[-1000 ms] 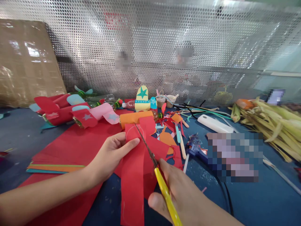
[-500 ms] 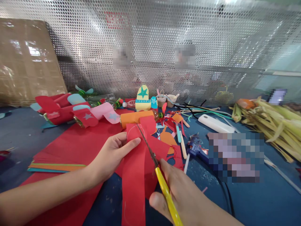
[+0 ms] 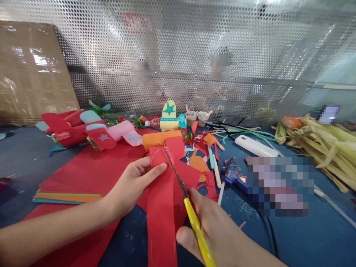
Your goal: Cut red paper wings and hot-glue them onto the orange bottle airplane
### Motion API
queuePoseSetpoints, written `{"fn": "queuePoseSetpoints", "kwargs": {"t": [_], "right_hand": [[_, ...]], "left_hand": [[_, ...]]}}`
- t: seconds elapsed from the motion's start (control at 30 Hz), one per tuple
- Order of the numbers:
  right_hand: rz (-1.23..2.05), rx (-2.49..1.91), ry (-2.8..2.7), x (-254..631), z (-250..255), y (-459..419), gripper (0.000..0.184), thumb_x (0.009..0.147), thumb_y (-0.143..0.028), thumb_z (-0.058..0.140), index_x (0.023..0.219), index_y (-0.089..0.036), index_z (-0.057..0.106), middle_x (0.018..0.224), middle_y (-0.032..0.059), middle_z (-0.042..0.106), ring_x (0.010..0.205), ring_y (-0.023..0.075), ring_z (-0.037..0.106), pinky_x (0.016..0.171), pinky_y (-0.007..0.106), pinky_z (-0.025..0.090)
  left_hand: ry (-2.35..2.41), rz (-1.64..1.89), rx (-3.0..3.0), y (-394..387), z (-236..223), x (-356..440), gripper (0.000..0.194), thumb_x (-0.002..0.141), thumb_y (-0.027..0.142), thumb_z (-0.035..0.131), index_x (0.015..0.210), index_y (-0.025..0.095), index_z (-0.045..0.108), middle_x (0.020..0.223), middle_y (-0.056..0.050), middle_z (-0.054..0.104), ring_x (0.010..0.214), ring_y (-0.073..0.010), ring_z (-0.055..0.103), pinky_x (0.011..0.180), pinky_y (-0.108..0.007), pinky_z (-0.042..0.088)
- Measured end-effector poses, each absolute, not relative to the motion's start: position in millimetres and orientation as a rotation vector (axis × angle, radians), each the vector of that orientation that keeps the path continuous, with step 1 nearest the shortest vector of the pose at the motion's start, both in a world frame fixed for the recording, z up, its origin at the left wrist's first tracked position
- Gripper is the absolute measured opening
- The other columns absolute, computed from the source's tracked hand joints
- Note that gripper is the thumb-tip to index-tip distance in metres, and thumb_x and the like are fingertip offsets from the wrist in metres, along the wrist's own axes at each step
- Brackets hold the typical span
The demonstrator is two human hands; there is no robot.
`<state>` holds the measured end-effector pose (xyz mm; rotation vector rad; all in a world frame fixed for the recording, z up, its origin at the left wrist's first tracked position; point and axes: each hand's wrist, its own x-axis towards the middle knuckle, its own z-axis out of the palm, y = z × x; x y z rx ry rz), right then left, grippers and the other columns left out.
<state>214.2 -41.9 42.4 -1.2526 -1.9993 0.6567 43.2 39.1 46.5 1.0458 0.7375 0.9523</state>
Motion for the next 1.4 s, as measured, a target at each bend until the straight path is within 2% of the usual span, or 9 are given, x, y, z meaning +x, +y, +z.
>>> {"fn": "queuePoseSetpoints", "kwargs": {"t": [0.23,0.43,0.63,0.87,1.07,1.4], "right_hand": [[0.686,-1.233,-1.966,217.3,33.1,-39.4,0.063,0.081,-0.078,0.027,0.084,-0.022,0.056,0.068,0.0058,0.064,0.051,0.0204,0.058,0.05,0.031,0.05],[0.616,-1.273,-1.977,214.1,40.1,-39.8,0.065,0.081,-0.079,0.023,0.079,-0.022,0.055,0.065,0.0055,0.063,0.051,0.0203,0.057,0.05,0.031,0.05],[0.654,-1.221,-1.975,214.3,38.1,-41.3,0.062,0.083,-0.077,0.025,0.081,-0.023,0.054,0.066,0.0049,0.064,0.049,0.0198,0.056,0.045,0.03,0.047],[0.616,-1.298,-2.002,215.9,35.8,-42.5,0.067,0.083,-0.078,0.02,0.082,-0.021,0.055,0.066,0.0066,0.062,0.05,0.0207,0.056,0.047,0.032,0.047],[0.649,-1.203,-1.98,217.9,29.6,-38.6,0.06,0.084,-0.076,0.027,0.082,-0.022,0.054,0.067,0.0047,0.062,0.049,0.0185,0.054,0.047,0.029,0.047],[0.742,-1.176,-1.939,219.4,25.3,-38.6,0.06,0.083,-0.075,0.031,0.088,-0.021,0.059,0.071,0.006,0.063,0.054,0.0216,0.058,0.052,0.032,0.05]], "left_hand": [[0.746,0.952,1.038,39.5,45.5,43.7,0.025,0.07,0.039,0.077,0.077,0.017,0.067,0.076,-0.003,0.075,0.069,-0.0194,0.071,0.068,-0.031,0.058],[0.708,0.955,1.035,40.2,44.7,43.1,0.021,0.073,0.036,0.076,0.079,0.017,0.068,0.078,-0.003,0.075,0.068,-0.0183,0.071,0.067,-0.029,0.059],[0.701,0.954,1.034,39.5,44.9,43.6,0.02,0.073,0.035,0.075,0.077,0.017,0.068,0.076,-0.002,0.075,0.068,-0.0177,0.071,0.068,-0.029,0.059],[0.703,0.962,1.034,40.1,44.4,43.0,0.019,0.074,0.035,0.075,0.077,0.017,0.068,0.075,-0.001,0.075,0.069,-0.017,0.071,0.066,-0.026,0.058],[0.692,0.97,1.03,38.2,43.8,43.2,0.016,0.076,0.032,0.074,0.076,0.018,0.068,0.074,0.0,0.075,0.067,-0.0148,0.07,0.064,-0.023,0.058],[0.673,0.968,1.038,39.4,42.7,42.5,0.014,0.078,0.031,0.072,0.074,0.018,0.068,0.072,0.001,0.074,0.064,-0.0136,0.07,0.064,-0.023,0.059]]}}
